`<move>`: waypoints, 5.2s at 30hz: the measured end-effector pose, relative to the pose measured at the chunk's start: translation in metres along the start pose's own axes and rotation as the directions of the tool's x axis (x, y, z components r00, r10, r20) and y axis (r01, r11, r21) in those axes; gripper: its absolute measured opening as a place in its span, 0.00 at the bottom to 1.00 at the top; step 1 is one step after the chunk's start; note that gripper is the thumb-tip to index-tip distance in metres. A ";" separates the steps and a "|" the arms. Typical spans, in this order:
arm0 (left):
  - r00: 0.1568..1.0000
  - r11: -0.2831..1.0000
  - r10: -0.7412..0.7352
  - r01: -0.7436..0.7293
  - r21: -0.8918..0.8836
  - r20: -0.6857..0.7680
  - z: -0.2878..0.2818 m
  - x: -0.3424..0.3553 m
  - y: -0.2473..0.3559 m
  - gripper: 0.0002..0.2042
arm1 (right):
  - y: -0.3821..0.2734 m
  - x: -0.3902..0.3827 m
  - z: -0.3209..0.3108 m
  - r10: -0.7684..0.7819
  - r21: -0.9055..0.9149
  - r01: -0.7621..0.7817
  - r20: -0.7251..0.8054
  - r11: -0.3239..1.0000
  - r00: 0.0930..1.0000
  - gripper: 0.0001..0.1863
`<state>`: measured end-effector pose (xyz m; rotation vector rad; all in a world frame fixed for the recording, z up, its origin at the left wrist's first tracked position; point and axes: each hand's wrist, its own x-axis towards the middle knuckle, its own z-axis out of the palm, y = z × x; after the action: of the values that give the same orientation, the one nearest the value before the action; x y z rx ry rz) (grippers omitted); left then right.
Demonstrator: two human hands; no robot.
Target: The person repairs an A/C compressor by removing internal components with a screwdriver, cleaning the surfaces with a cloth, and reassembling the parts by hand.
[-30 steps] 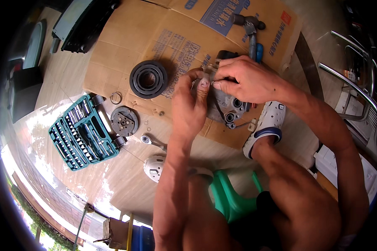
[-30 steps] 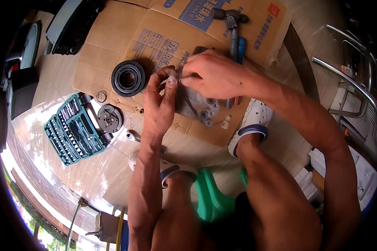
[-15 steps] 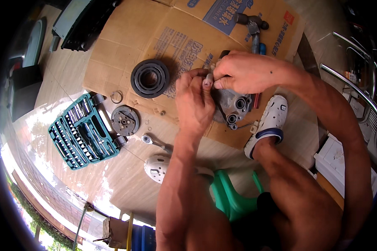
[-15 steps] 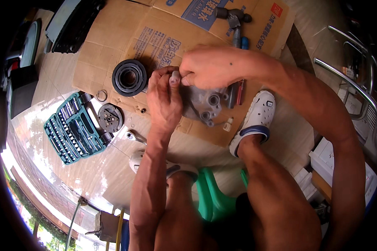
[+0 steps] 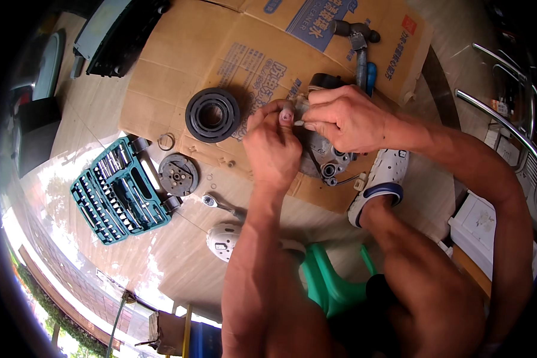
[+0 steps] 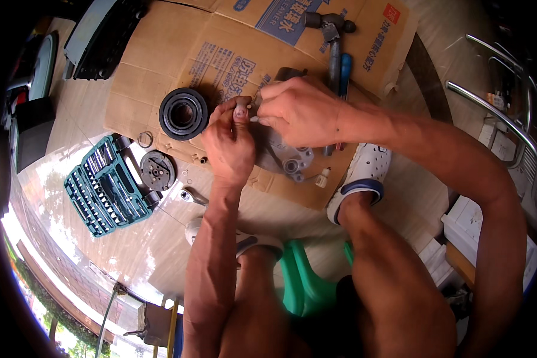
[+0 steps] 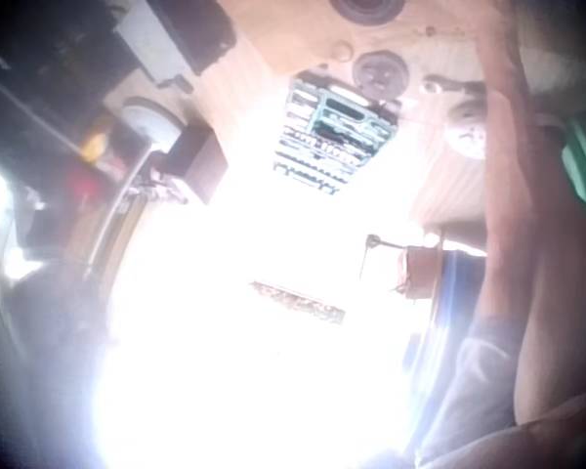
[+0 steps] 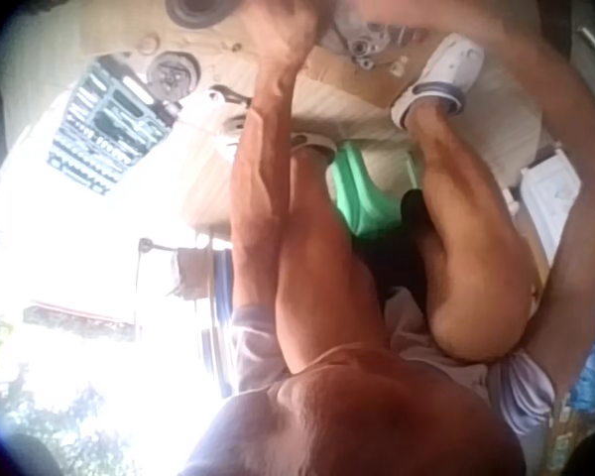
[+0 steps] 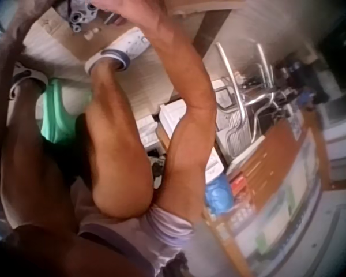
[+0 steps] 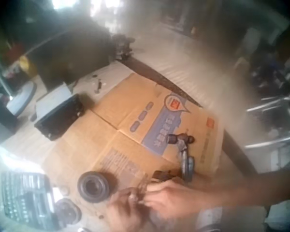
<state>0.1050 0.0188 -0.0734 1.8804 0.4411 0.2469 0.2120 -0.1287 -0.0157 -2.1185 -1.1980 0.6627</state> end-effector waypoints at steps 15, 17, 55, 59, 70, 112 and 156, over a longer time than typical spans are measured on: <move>0.977 0.972 0.203 -0.193 0.132 -0.064 0.003 -0.006 -0.014 0.09 | 0.004 0.018 -0.014 0.258 0.093 -0.292 0.272 0.952 0.927 0.07; 0.978 0.974 0.197 -0.189 0.123 -0.063 0.004 -0.004 -0.012 0.09 | 0.006 0.016 -0.017 0.290 0.083 -0.325 0.288 0.942 0.913 0.07; 0.797 0.758 -0.166 0.480 -0.443 0.580 -0.044 0.012 -0.018 0.18 | -0.002 0.014 -0.031 0.242 0.201 -0.314 0.315 0.928 0.918 0.13; 0.839 0.817 -0.128 0.392 -0.423 0.529 -0.037 0.009 -0.017 0.15 | -0.001 0.010 -0.031 0.261 0.179 -0.329 0.322 0.927 0.910 0.12; 0.894 0.855 -0.086 0.293 -0.428 0.440 -0.030 0.003 -0.021 0.18 | -0.010 0.005 -0.028 0.312 0.155 -0.360 0.266 0.920 0.912 0.14; 0.863 0.798 -0.157 0.397 -0.454 0.480 -0.031 -0.001 -0.017 0.17 | -0.010 -0.027 -0.001 0.153 0.136 -0.135 -0.130 0.982 0.980 0.08; 0.970 0.971 0.163 -0.190 0.142 0.182 -0.002 -0.001 -0.003 0.09 | -0.021 0.013 -0.020 0.555 0.227 -0.607 0.258 0.761 0.791 0.16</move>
<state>0.1028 0.0206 -0.0758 2.0810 0.1812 0.1727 0.2197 -0.1142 0.0112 -2.1901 -0.4349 1.2469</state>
